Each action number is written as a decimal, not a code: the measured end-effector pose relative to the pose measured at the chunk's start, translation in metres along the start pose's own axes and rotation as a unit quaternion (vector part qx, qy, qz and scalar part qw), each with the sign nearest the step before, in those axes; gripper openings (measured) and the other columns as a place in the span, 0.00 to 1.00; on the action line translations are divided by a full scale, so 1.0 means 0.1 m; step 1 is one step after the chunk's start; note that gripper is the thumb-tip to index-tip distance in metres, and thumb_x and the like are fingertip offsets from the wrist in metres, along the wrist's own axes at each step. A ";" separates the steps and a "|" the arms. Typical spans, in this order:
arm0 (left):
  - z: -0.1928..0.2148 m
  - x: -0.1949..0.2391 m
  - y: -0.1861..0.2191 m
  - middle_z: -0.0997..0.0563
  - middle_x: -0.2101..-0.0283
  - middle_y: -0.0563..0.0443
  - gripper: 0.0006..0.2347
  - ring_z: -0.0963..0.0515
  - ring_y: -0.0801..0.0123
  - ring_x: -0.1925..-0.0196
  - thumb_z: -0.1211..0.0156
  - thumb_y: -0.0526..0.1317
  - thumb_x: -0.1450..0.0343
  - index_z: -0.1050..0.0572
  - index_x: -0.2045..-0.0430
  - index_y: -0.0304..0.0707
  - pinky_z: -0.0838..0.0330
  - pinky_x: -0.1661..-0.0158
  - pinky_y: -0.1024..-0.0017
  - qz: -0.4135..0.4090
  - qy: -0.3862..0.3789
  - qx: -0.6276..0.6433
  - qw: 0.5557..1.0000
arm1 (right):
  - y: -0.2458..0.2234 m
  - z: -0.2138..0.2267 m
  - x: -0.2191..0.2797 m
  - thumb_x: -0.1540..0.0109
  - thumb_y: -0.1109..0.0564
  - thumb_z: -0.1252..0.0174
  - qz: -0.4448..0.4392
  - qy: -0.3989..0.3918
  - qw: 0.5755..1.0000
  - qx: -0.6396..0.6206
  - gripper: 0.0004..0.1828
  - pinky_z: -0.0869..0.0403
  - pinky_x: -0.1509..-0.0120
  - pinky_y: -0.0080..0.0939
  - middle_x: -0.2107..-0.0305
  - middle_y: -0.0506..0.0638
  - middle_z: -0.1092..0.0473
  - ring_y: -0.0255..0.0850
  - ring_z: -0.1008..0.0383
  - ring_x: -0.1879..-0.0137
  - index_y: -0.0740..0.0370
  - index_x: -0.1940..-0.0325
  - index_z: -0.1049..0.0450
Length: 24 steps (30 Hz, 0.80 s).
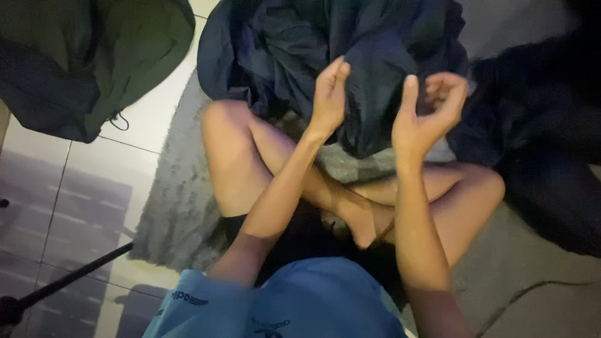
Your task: The person sits on the floor and folds a dark blue piece of clothing into a compact rectangular shape. They then roll the folded item tightly and place it into a dark drawstring bag, securing the bag by pulling the drawstrings.
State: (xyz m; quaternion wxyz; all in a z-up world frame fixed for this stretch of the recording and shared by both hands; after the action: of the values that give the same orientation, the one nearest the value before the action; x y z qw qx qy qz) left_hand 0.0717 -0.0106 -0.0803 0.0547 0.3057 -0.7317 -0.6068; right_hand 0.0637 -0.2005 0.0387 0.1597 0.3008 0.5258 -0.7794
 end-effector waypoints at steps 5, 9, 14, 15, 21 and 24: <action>0.11 0.02 -0.45 0.14 0.57 0.51 0.13 0.17 0.72 0.55 0.50 0.44 0.12 0.19 0.47 0.37 0.20 0.49 0.71 0.057 0.032 0.135 0.989 | 0.64 -0.46 0.75 0.19 0.56 0.45 -0.151 -0.174 0.962 -0.146 0.11 0.31 0.63 0.38 0.73 0.51 0.32 0.38 0.31 0.70 0.62 0.55 0.29; 0.21 0.19 0.42 0.21 0.56 0.45 0.07 0.19 0.50 0.52 0.41 0.43 0.17 0.25 0.48 0.44 0.26 0.47 0.61 -0.083 0.184 -0.189 0.961 | 0.87 -0.50 0.82 0.22 0.62 0.43 -0.142 -0.148 0.961 -0.184 0.10 0.43 0.67 0.31 0.81 0.42 0.37 0.27 0.38 0.71 0.58 0.58 0.31; 0.03 0.50 0.42 0.21 0.75 0.46 0.11 0.19 0.68 0.65 0.40 0.45 0.18 0.21 0.71 0.46 0.28 0.63 0.70 -0.012 0.040 -0.159 0.986 | 0.72 -0.50 0.58 0.20 0.60 0.44 -0.133 -0.095 0.968 -0.190 0.14 0.44 0.64 0.30 0.83 0.44 0.35 0.26 0.39 0.70 0.57 0.62 0.32; -0.06 0.63 0.21 0.20 0.78 0.44 0.12 0.20 0.81 0.66 0.37 0.42 0.20 0.20 0.75 0.45 0.29 0.68 0.73 0.018 -0.007 -0.135 0.991 | 0.74 -0.49 0.63 0.21 0.61 0.43 -0.121 -0.102 0.973 -0.169 0.14 0.43 0.64 0.29 0.83 0.45 0.32 0.27 0.35 0.68 0.58 0.62 0.31; -0.12 0.59 0.16 0.19 0.73 0.41 0.08 0.15 0.47 0.66 0.44 0.34 0.22 0.20 0.70 0.46 0.22 0.60 0.62 -0.048 -0.052 -0.140 0.988 | 0.98 -0.24 0.41 0.19 0.62 0.43 -0.168 -0.097 0.966 -0.171 0.17 0.41 0.53 0.35 0.77 0.39 0.41 0.29 0.43 0.63 0.57 0.64 0.31; -0.56 0.99 0.66 0.20 0.72 0.41 0.05 0.16 0.39 0.67 0.38 0.38 0.24 0.19 0.71 0.46 0.24 0.62 0.52 -0.048 -0.316 -0.186 0.929 | 1.03 -0.12 0.54 0.25 0.28 0.40 -0.253 -0.313 0.906 -0.127 0.40 0.28 0.38 0.65 0.43 0.67 0.30 0.59 0.27 0.40 0.60 0.24 0.39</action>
State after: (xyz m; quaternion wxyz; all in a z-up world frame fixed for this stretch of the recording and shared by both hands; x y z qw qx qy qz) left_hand -0.0080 -0.1036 -0.0336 -0.1526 0.1176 -0.5699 -0.7988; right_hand 0.0842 -0.2265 -0.0734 0.1502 -0.1253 0.6018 -0.7743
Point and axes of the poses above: each hand's wrist, its own x-axis away from the middle knuckle, its own z-axis out of the back of the hand, y = z × x, the point moved 6 cm from there along -x, towards the middle knuckle
